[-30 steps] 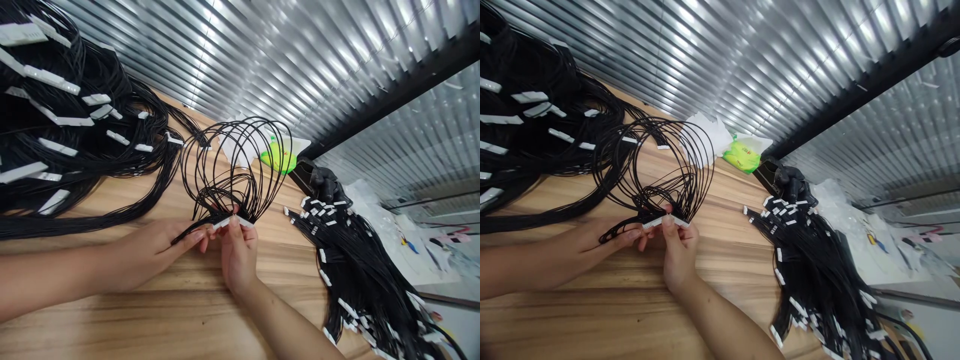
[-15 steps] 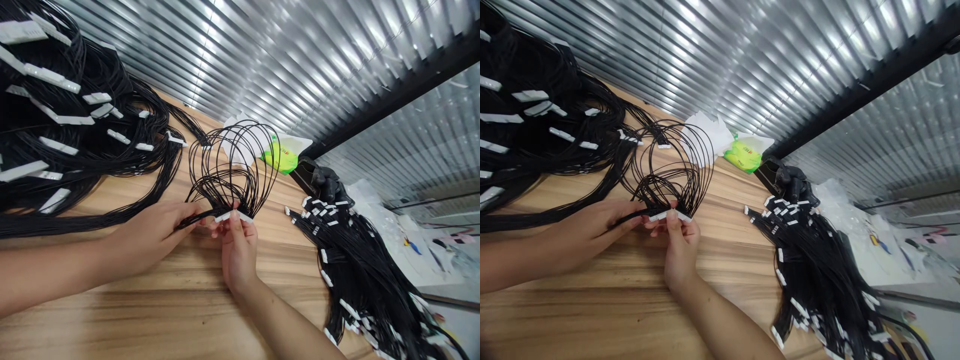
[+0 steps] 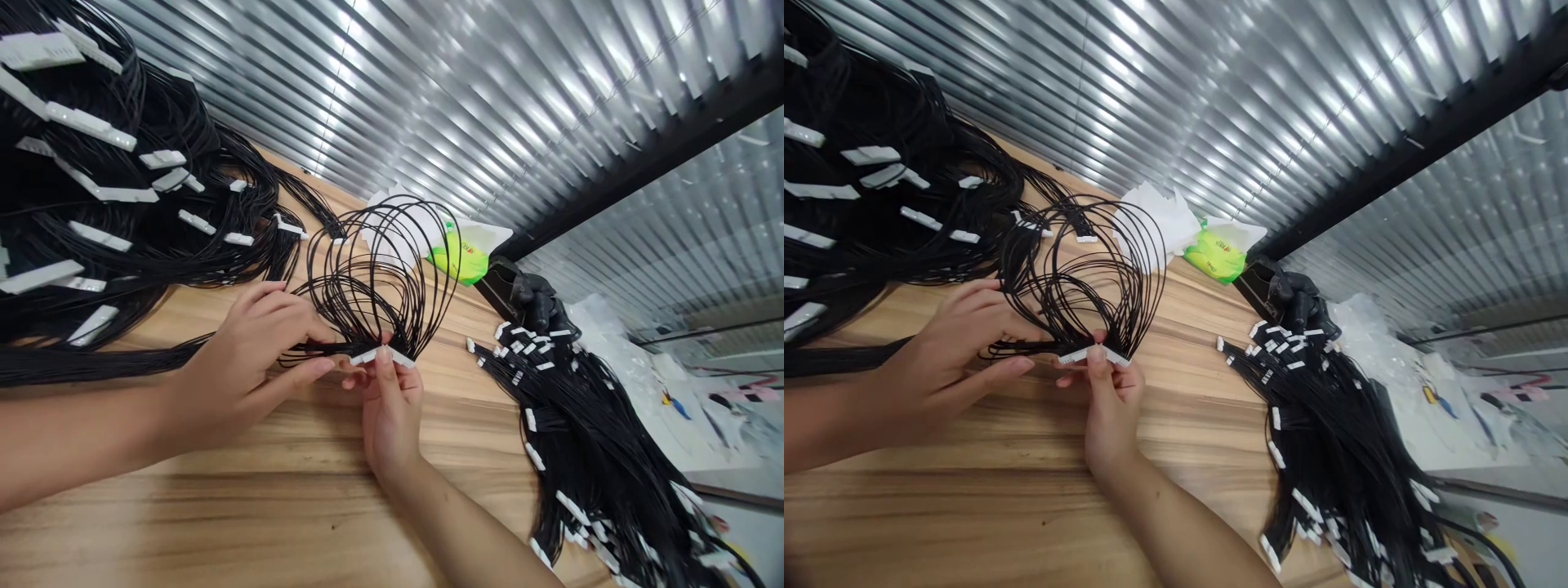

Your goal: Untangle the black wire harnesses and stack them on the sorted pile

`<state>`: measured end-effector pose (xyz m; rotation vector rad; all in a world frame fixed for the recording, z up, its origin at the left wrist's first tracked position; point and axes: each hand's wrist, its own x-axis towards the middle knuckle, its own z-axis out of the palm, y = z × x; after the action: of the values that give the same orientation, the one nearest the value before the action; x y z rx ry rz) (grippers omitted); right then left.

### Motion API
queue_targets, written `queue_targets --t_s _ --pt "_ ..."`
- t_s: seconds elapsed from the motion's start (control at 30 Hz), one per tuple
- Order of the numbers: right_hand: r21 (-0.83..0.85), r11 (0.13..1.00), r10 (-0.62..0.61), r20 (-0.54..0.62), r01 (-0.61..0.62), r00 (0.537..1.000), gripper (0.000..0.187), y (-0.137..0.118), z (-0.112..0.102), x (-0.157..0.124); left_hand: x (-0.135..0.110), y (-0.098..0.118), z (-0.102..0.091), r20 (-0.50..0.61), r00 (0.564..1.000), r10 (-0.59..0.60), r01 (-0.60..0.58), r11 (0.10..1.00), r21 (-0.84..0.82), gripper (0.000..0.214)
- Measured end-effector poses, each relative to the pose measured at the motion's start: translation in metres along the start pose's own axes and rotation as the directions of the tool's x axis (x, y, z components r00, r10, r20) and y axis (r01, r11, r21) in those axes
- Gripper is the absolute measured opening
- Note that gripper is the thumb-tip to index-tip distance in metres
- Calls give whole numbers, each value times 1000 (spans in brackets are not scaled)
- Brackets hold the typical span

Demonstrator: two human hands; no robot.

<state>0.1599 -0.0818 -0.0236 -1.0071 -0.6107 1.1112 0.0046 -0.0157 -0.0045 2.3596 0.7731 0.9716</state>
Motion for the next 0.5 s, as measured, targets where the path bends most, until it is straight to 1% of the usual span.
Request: queue_targets --t_s 0.07,0.17,0.27,0.37,0.43,0.5 --pt "-6 1000 -2 27 2 1000 21 0 0 -1 0 -1 -1 -59 998 39 -36 998 42 15" --pt "7 1000 -1 32 1 999 19 -1 0 -2 1 -3 -2 -95 993 63 -52 992 114 18" --pt "59 998 2 30 -4 1000 14 0 0 -4 2 -6 -4 -98 990 99 -83 984 157 22" --pt "89 996 3 67 -9 998 11 1 0 -6 3 -9 -8 -89 981 172 -154 972 177 16" --pt "91 996 4 85 -12 996 9 1 -1 -6 3 -11 -10 -82 973 216 -200 965 172 14" --pt "79 997 10 76 -16 997 10 1 -1 -7 4 -11 -11 -83 968 235 -221 964 152 12"
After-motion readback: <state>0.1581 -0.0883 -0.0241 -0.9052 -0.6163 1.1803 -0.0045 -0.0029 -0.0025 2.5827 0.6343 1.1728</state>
